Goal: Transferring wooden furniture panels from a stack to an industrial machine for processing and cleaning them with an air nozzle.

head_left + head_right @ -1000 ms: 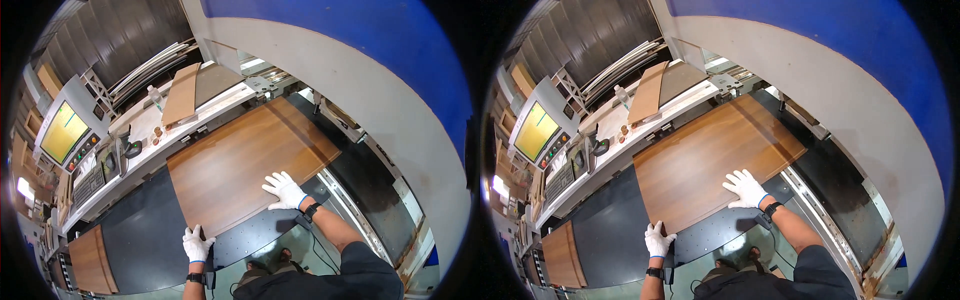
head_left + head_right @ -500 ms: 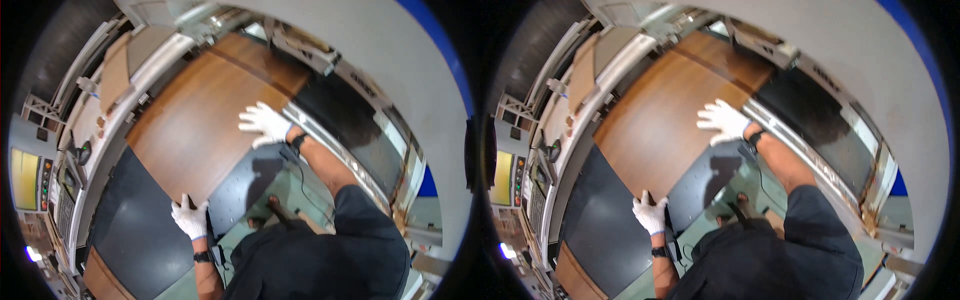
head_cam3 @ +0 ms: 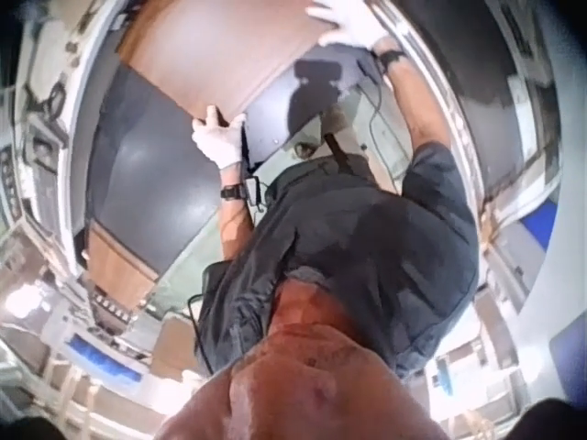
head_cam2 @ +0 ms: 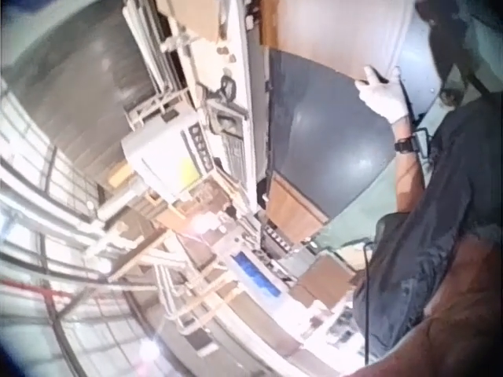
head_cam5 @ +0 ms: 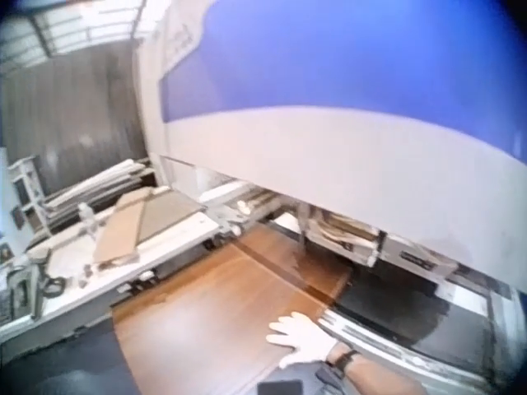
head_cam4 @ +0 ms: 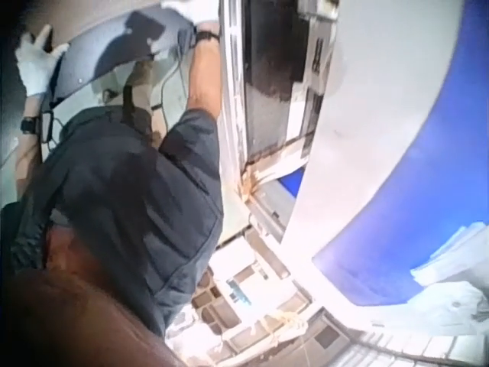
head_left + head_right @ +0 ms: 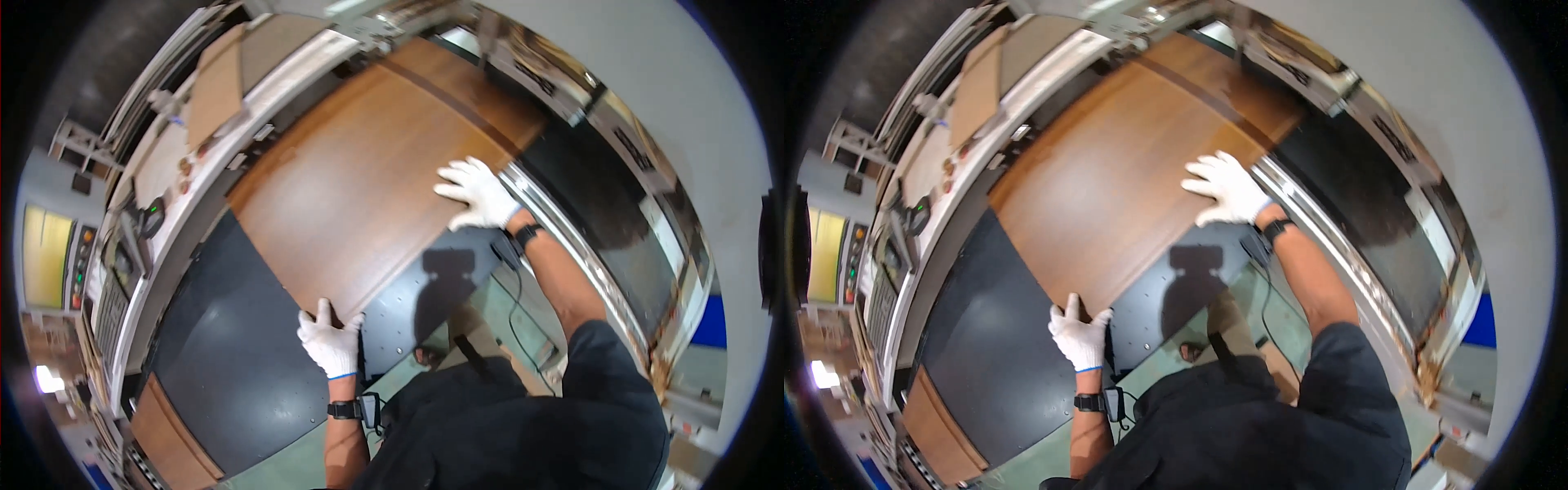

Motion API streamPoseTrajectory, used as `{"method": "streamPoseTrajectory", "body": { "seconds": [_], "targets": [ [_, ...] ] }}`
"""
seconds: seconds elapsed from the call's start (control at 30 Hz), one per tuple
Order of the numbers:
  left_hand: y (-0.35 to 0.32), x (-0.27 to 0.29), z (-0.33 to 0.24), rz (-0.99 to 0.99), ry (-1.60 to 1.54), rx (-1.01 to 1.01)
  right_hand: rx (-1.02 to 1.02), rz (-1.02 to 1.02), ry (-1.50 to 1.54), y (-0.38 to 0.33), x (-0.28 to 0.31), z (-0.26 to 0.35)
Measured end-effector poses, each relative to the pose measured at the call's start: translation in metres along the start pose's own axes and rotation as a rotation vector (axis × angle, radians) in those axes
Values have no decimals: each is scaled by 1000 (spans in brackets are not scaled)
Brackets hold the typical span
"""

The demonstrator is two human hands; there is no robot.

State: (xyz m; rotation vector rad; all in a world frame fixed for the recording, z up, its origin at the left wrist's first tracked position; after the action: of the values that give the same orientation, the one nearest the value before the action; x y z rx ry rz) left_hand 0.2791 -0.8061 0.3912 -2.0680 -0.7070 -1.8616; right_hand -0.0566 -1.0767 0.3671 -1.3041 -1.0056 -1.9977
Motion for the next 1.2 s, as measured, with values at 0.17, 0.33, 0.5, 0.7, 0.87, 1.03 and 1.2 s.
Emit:
{"method": "streamPoseTrajectory", "body": {
  "seconds": [0.17, 0.33, 0.5, 0.7, 0.87, 1.03, 1.2],
  "targets": [
    [-1, 7, 5, 61, -31, 77, -32, 41, -18, 4, -1, 9],
    [0, 7, 5, 117, -94, 114, -77, 74, 2, 9, 2, 11],
    [-1, 0, 4, 49, -75, 88, -94, 87, 19, 11, 4, 8],
    [-4, 5, -1, 95, -65, 95, -56, 75, 14, 7, 7, 4],
    [-5, 1, 10, 73, -3, 101, -24, 42, 36, 8, -2, 9],
    [4, 6, -12, 82, 11, 10, -13, -49, 25, -12, -16, -17],
    [0, -6, 25, 50, -82, -117, -178, -220, 183, -44, -8, 16]
  ]
}}
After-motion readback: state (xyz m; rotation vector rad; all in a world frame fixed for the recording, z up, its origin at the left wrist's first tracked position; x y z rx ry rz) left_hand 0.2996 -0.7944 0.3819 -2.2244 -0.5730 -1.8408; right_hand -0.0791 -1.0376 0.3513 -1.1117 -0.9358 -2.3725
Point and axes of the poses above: each hand's wrist, its own y-axis towards the middle knuckle, its own x-axis out of the back of the hand, z = x × y, the point moved 1 cm from there along y, towards the middle knuckle, and after that the axes turned 3 degrees about y, right-handed, at the moved point
